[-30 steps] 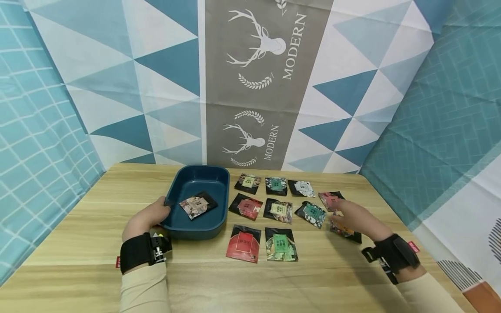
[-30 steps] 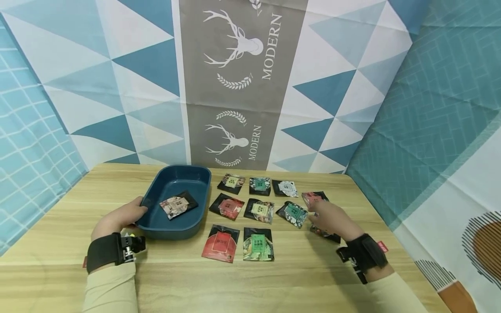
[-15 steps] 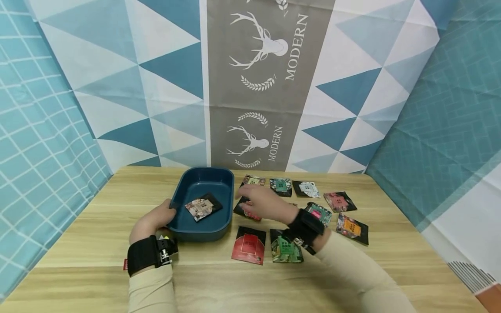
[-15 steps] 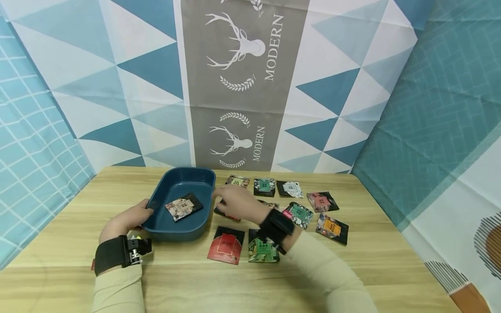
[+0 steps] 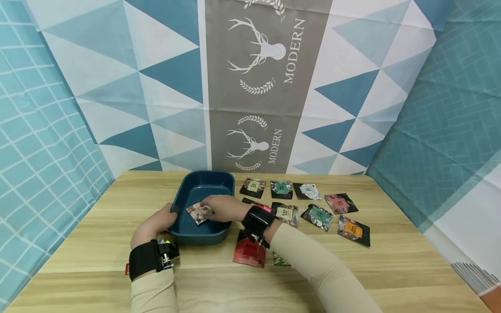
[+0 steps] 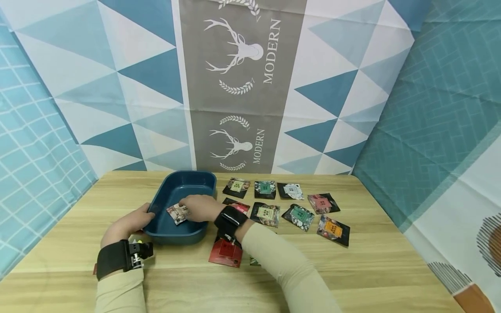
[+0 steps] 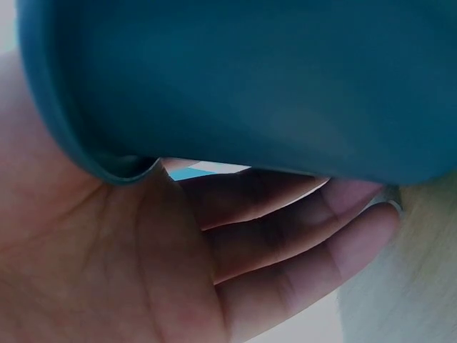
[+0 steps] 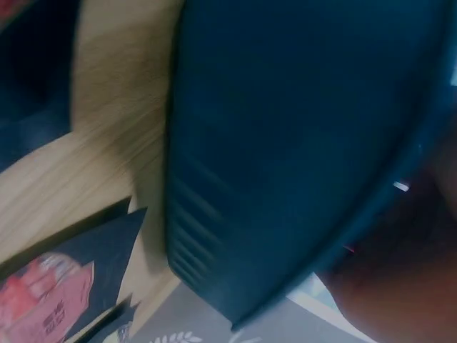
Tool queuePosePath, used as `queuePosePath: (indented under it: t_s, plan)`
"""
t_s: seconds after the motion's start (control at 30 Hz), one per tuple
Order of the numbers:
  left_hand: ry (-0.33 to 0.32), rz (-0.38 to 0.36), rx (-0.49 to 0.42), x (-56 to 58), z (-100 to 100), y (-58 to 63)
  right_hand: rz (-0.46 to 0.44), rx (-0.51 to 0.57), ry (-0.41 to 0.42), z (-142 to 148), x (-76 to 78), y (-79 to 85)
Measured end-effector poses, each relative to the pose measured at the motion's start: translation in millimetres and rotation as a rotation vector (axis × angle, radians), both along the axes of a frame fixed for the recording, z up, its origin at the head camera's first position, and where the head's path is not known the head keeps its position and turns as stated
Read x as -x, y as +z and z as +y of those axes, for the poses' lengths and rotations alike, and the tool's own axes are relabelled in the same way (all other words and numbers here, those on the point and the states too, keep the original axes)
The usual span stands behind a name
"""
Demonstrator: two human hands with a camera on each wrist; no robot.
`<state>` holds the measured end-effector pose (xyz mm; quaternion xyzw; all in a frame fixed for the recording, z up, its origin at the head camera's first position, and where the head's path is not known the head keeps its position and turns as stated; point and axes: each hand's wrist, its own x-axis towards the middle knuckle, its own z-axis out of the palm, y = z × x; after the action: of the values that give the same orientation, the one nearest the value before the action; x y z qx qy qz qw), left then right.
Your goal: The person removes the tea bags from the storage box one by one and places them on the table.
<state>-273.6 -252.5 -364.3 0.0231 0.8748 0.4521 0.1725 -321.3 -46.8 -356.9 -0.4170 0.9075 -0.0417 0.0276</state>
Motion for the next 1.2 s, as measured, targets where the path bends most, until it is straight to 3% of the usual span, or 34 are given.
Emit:
queuePosePath:
  t_s: [0.27,0.5,0.83,1.2]
  plan:
    - [0.006,0.016,-0.025,1.3,2.1,-9.3,0.001,-0.178,-0.074,-19.8,12.4,-20.3]
    - [0.007,0.031,-0.023,0.1,4.7,-6.3,-0.003,-0.21,-0.122,-22.8,16.5,-31.6]
    - [-0.004,0.022,-0.01,1.2,3.6,-0.1,0.012,-0.166,-0.147,-23.0,16.5,-24.4]
    - [-0.008,0.033,-0.001,-0.8,-2.2,-1.7,0.016,-0.106,-0.054,-18.7,6.7,-11.3]
